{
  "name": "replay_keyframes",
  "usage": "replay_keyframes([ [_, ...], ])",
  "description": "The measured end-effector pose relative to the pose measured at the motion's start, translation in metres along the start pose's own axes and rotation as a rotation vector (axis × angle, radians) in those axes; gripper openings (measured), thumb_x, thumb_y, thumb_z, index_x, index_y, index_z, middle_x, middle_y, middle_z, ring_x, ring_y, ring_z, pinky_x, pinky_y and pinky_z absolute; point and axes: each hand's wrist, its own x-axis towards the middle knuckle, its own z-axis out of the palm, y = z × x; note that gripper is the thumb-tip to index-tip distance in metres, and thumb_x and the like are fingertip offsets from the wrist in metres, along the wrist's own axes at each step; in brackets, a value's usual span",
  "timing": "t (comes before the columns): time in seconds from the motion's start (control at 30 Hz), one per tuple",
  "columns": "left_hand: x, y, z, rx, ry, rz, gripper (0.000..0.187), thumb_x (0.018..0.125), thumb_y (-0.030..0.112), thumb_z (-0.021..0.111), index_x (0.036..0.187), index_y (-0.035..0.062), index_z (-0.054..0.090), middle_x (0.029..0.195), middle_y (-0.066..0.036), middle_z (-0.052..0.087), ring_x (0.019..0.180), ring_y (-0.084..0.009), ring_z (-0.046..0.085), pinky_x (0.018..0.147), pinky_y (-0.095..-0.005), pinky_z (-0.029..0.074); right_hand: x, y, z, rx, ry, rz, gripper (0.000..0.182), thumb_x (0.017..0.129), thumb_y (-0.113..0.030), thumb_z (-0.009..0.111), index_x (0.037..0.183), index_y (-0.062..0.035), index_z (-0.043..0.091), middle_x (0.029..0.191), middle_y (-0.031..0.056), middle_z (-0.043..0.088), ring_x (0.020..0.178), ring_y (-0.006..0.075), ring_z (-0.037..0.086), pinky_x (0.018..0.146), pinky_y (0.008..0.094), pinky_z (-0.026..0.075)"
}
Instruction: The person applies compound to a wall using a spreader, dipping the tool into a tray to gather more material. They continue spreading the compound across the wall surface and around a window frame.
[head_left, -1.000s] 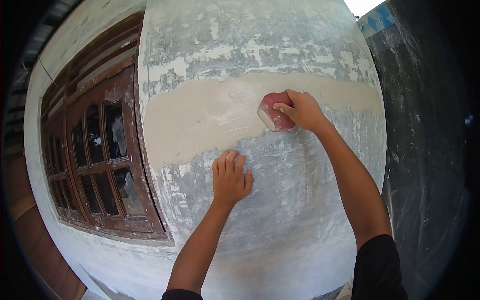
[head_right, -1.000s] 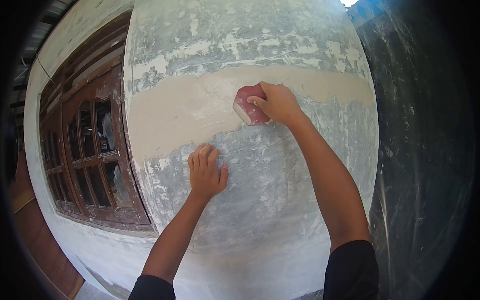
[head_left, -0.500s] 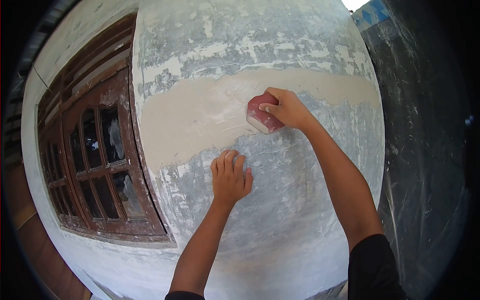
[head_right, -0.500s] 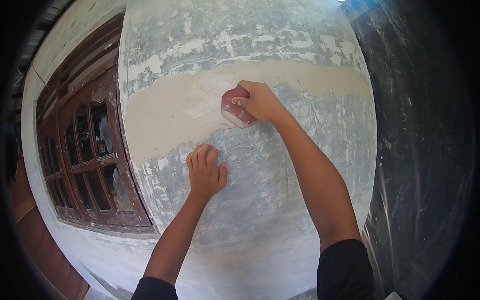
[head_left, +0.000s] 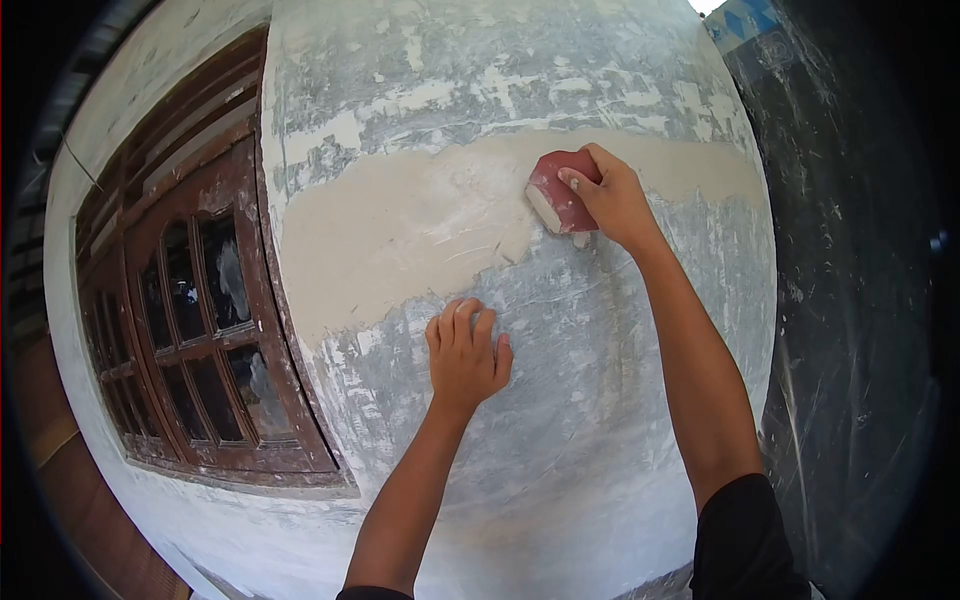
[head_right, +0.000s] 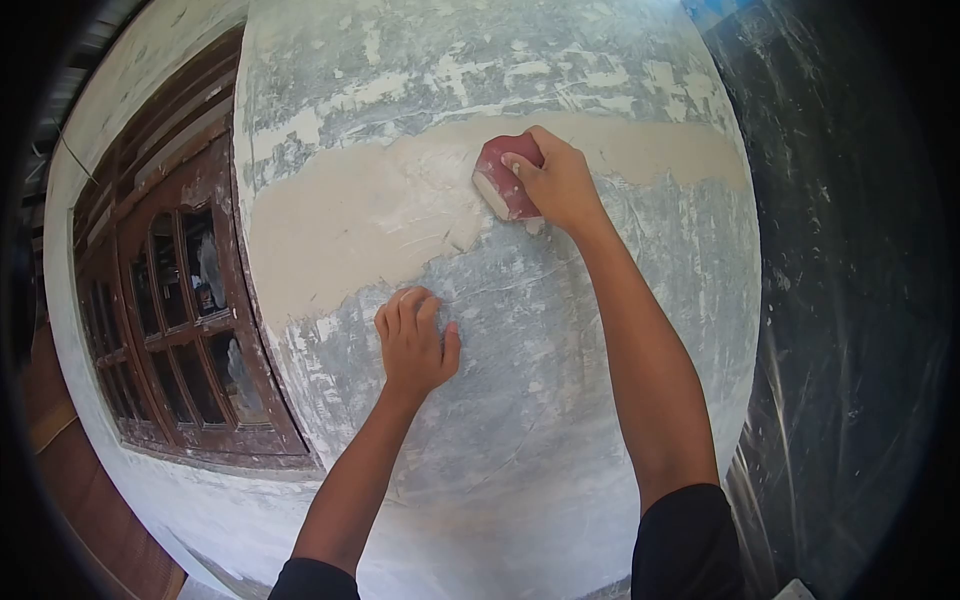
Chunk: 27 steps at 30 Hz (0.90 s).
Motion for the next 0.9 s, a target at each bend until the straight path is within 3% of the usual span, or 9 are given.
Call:
replay_keyframes([
  [0.1,0.001,0.002,-0.001,0.002,0.002,-0.008,0.039,0.081,0.020,0.062,0.116,0.0049,0.053,0.120,-0.015,0.052,0.117,-0.0347,0.048,0.099,-0.0484,0.031,-0.019,-0.011,0.031,-0.207,-0.256,-0.083,0.025,0.088,-0.020,0.071,0.097,0.0017,0.062,0.080,0.0192,0.066,0.076,0.0263,0.067,0.069,0.0408,0.049],
  [0.13,0.001,0.002,-0.001,0.005,0.002,-0.012,0.039,0.080,0.019,0.063,0.115,0.0050,0.053,0.120,-0.015,0.052,0.117,-0.0347,0.048,0.099,-0.0483,0.031,-0.019,0.000,0.040,-0.259,-0.325,-0.146,0.022,0.090,-0.019,0.070,0.094,0.0010,0.060,0.074,0.0112,0.061,0.068,0.0143,0.053,0.064,0.0329,0.046],
  [0.23,0.000,0.001,0.000,0.005,0.010,-0.011,0.039,0.080,0.019,0.063,0.115,0.0052,0.053,0.120,-0.014,0.052,0.117,-0.0345,0.048,0.098,-0.0482,0.031,-0.007,0.015,0.026,-0.335,-0.141,-0.088,0.022,0.090,-0.019,0.070,0.093,0.0006,0.061,0.073,0.0096,0.061,0.067,0.0131,0.052,0.063,0.0321,0.046],
  [0.27,0.000,0.000,0.000,0.001,0.020,-0.011,0.039,0.080,0.019,0.063,0.115,0.0053,0.053,0.120,-0.014,0.052,0.117,-0.0345,0.048,0.098,-0.0482,0.031,-0.006,0.012,0.013,-0.257,-0.041,-0.012,0.023,0.087,-0.017,0.071,0.094,0.0021,0.061,0.080,0.0183,0.067,0.073,0.0262,0.065,0.067,0.0376,0.049],
  [0.37,0.000,0.000,0.000,-0.002,0.009,-0.008,0.039,0.080,0.020,0.063,0.115,0.0054,0.053,0.120,-0.014,0.052,0.117,-0.0345,0.048,0.098,-0.0482,0.031,-0.009,0.008,0.008,-0.016,0.043,-0.022,0.023,0.088,-0.017,0.070,0.094,0.0025,0.061,0.079,0.0170,0.066,0.070,0.0229,0.063,0.065,0.0364,0.049],
  [0.53,0.000,0.000,-0.001,0.007,0.010,-0.012,0.039,0.080,0.020,0.063,0.115,0.0053,0.053,0.119,-0.014,0.052,0.116,-0.0343,0.048,0.098,-0.0481,0.032,-0.022,0.012,0.033,-0.242,-0.252,-0.137,0.023,0.088,-0.019,0.071,0.094,0.0005,0.061,0.079,0.0171,0.067,0.069,0.0236,0.061,0.066,0.0357,0.048],
  [0.7,0.000,0.000,0.000,0.002,0.005,-0.007,0.039,0.080,0.020,0.063,0.114,0.0052,0.053,0.119,-0.014,0.052,0.116,-0.0344,0.048,0.098,-0.0482,0.032,-0.015,0.012,0.004,-0.155,0.153,-0.013,0.023,0.087,-0.018,0.072,0.094,0.0014,0.061,0.078,0.0179,0.067,0.068,0.0264,0.064,0.065,0.0378,0.049],
  [0.83,0.001,0.001,-0.002,0.008,0.005,-0.016,0.039,0.080,0.020,0.062,0.115,0.0047,0.053,0.119,-0.014,0.052,0.116,-0.0344,0.048,0.098,-0.0480,0.031,-0.035,0.003,0.047,-0.220,-0.175,-0.129,0.026,0.086,-0.018,0.073,0.091,0.0012,0.057,0.080,0.0242,0.065,0.072,0.0376,0.065,0.066,0.0400,0.049],
  [0.9,0.001,0.001,-0.002,0.010,-0.002,-0.016,0.039,0.080,0.020,0.062,0.115,0.0046,0.053,0.119,-0.015,0.052,0.115,-0.0344,0.048,0.098,-0.0480,0.031,-0.029,0.008,0.049,-0.238,-0.188,-0.164,0.027,0.086,-0.019,0.074,0.090,0.0018,0.057,0.080,0.0241,0.065,0.072,0.0395,0.063,0.066,0.0412,0.049],
])
